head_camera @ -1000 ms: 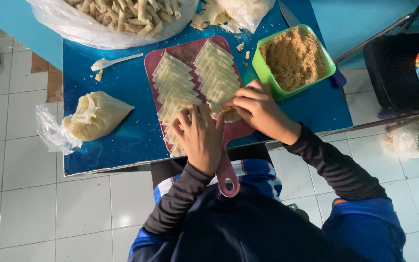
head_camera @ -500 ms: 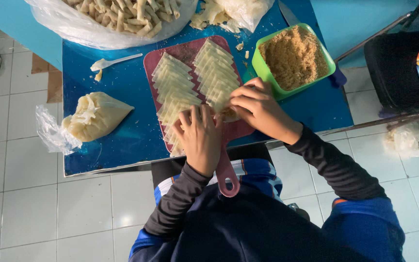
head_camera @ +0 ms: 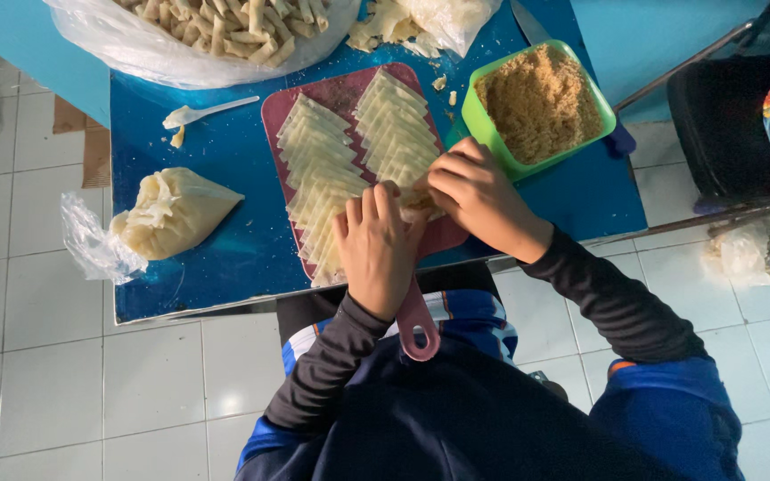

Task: The person pinches and folds small pieces of dough by hand and arranges the folded pieces in rows on a pink paddle board, building up a pattern of finished dough pieces. A container of brown crumbs and a bag of already shaped dough pieces sit on the table nearby.

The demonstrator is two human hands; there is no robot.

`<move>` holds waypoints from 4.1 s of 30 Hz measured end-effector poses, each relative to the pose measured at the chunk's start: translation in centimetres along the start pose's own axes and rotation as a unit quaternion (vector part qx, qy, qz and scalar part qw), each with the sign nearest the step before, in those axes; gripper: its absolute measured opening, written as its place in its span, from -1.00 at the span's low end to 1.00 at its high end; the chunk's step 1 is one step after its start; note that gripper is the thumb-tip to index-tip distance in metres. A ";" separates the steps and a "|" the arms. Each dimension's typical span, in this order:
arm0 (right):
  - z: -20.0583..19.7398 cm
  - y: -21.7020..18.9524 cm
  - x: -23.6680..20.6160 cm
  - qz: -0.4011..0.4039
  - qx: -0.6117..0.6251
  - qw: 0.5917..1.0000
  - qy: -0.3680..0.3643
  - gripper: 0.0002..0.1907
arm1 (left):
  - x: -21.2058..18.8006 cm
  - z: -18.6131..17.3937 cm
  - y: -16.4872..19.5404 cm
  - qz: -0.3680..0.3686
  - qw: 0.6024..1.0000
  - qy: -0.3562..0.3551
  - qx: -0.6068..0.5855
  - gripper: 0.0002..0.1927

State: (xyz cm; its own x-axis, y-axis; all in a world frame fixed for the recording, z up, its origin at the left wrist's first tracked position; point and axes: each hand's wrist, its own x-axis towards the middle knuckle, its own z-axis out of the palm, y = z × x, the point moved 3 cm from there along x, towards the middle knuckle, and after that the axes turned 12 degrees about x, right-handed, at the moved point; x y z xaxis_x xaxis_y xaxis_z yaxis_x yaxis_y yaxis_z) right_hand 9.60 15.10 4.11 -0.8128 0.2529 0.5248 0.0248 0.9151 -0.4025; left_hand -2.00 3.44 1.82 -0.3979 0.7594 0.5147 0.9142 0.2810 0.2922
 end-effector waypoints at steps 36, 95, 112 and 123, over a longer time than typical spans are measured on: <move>-1.8 -1.2 -1.8 0.175 0.019 0.984 0.005 -0.78 | -0.1 -0.9 0.2 0.051 0.997 0.007 -0.065 -0.84; -0.5 -0.9 -1.5 -0.028 0.051 0.998 -0.036 -0.64 | 0.9 -0.3 -2.1 0.215 0.975 -0.028 0.039 -0.80; 0.3 1.8 0.5 0.058 0.091 0.993 -0.038 -0.78 | 2.3 -0.3 -1.8 0.091 0.993 -0.027 -0.068 -0.89; 0.0 0.1 -1.3 -0.069 -0.056 0.996 -0.021 -0.81 | 1.7 -0.7 -1.9 0.172 0.984 -0.011 -0.053 -0.72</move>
State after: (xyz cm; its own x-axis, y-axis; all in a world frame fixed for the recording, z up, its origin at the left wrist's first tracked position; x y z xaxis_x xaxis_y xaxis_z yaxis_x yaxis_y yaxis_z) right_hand 10.70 14.88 3.40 -0.8362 0.1117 0.5370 -0.0258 0.9699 -0.2419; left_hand -4.43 3.77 2.69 -0.0639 0.8116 0.5807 0.9807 -0.0566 0.1871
